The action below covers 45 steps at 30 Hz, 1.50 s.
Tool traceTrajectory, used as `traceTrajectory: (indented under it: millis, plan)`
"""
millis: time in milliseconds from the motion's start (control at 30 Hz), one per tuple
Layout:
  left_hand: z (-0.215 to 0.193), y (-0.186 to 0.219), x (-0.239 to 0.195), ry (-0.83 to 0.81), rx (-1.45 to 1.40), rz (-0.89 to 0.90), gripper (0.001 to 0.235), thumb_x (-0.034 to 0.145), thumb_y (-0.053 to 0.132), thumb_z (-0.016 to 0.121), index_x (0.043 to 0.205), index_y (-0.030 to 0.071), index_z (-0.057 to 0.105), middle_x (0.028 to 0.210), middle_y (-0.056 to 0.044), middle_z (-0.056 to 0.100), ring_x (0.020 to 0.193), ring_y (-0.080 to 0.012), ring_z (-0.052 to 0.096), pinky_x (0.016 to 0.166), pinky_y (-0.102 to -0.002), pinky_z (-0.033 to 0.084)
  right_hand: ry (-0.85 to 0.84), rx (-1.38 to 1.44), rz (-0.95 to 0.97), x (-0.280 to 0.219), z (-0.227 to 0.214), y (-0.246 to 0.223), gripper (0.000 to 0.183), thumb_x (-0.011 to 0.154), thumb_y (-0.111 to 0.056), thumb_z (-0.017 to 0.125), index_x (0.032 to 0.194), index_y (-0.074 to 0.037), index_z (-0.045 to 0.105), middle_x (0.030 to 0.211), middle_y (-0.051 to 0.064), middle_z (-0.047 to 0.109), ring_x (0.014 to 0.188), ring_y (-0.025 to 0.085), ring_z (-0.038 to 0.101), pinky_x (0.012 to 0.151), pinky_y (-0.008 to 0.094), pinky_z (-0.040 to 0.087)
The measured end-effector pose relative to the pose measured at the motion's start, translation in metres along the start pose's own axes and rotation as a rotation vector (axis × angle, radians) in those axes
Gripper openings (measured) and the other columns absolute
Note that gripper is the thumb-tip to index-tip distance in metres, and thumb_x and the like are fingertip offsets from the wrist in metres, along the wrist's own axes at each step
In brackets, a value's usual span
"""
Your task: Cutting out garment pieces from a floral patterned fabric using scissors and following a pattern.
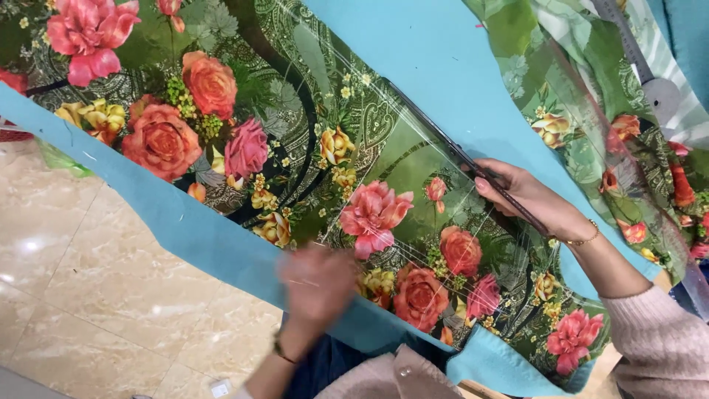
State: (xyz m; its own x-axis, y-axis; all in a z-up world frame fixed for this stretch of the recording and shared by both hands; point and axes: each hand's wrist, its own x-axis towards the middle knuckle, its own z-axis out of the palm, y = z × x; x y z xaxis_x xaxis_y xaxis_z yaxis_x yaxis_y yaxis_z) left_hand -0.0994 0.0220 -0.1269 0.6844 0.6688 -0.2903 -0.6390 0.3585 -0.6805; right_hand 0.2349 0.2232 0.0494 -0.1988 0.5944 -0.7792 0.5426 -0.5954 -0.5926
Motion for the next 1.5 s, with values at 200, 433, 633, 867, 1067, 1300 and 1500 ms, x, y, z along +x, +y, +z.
traceTrajectory:
  millis: [200, 433, 633, 867, 1067, 1300, 1500]
  plan:
    - [0.129, 0.077, -0.042, -0.447, -2.305, -1.781, 0.016, 0.096, 0.006, 0.075, 0.111, 0.010, 0.077, 0.120, -0.013, 0.070, 0.141, -0.0467, 0.039, 0.121, -0.058, 0.027, 0.117, 0.000, -0.027, 0.010, 0.004, -0.002, 0.068, 0.096, -0.045, 0.063, 0.148, -0.003, 0.054, 0.067, 0.007, 0.048, 0.054, 0.013, 0.045, 0.052, 0.028, 0.038]
    - [0.195, 0.111, -0.044, -0.621, -2.240, -1.845, 0.019, 0.111, 0.007, 0.059, 0.122, -0.003, 0.069, 0.136, -0.020, 0.058, 0.142, -0.0389, 0.034, 0.117, -0.057, 0.027, 0.021, -0.055, 0.014, 0.018, -0.004, 0.006, 0.067, 0.092, -0.042, 0.056, 0.155, -0.019, 0.050, 0.060, 0.000, 0.037, 0.050, 0.010, 0.030, 0.048, 0.029, 0.026]
    - [0.237, 0.142, -0.043, -0.521, -2.233, -1.861, 0.026, 0.114, 0.009, 0.053, 0.127, -0.013, 0.061, 0.133, -0.026, 0.049, 0.128, -0.0406, 0.043, 0.109, -0.055, 0.033, -0.007, 0.033, 0.012, 0.012, 0.000, -0.010, 0.057, 0.095, -0.035, 0.056, 0.149, -0.017, 0.056, 0.059, -0.003, 0.025, 0.049, 0.009, 0.022, 0.045, 0.028, 0.017]
    - [0.262, 0.168, -0.039, -0.419, -2.215, -1.901, 0.023, 0.117, 0.009, 0.044, 0.119, -0.013, 0.047, 0.121, -0.029, 0.047, 0.120, -0.0442, 0.044, 0.103, -0.054, 0.034, 0.020, -0.123, 0.010, 0.020, 0.002, -0.022, 0.066, 0.093, -0.045, 0.054, 0.154, -0.021, 0.053, 0.060, 0.000, 0.040, 0.051, 0.010, 0.028, 0.051, 0.030, 0.025]
    - [0.272, 0.191, -0.036, -0.424, -2.191, -1.976, 0.021, 0.116, 0.008, 0.045, 0.126, -0.010, 0.043, 0.121, -0.026, 0.044, 0.118, -0.0416, 0.042, 0.107, -0.053, 0.031, 0.058, -0.158, 0.050, 0.021, 0.009, -0.042, 0.063, 0.090, -0.042, 0.053, 0.149, -0.020, 0.053, 0.144, -0.001, 0.064, 0.122, 0.016, 0.061, 0.100, 0.033, 0.047]
    - [0.272, 0.230, -0.031, -0.467, -2.124, -2.088, 0.019, 0.111, 0.002, 0.047, 0.127, -0.008, 0.045, 0.123, -0.027, 0.045, 0.114, -0.0426, 0.046, 0.101, -0.053, 0.035, 0.011, -0.032, 0.013, 0.025, 0.004, -0.027, 0.052, 0.096, -0.036, 0.054, 0.145, -0.018, 0.058, 0.058, -0.002, 0.024, 0.048, 0.009, 0.021, 0.044, 0.028, 0.018]
    - [0.271, 0.221, -0.023, -0.523, -2.058, -2.036, 0.031, 0.119, 0.024, 0.037, 0.136, -0.002, 0.039, 0.130, -0.024, 0.047, 0.119, -0.0400, 0.049, 0.101, -0.053, 0.038, 0.019, -0.132, 0.024, 0.029, 0.010, -0.043, 0.059, 0.095, -0.041, 0.054, 0.150, -0.023, 0.055, 0.059, -0.002, 0.029, 0.050, 0.011, 0.025, 0.048, 0.029, 0.020]
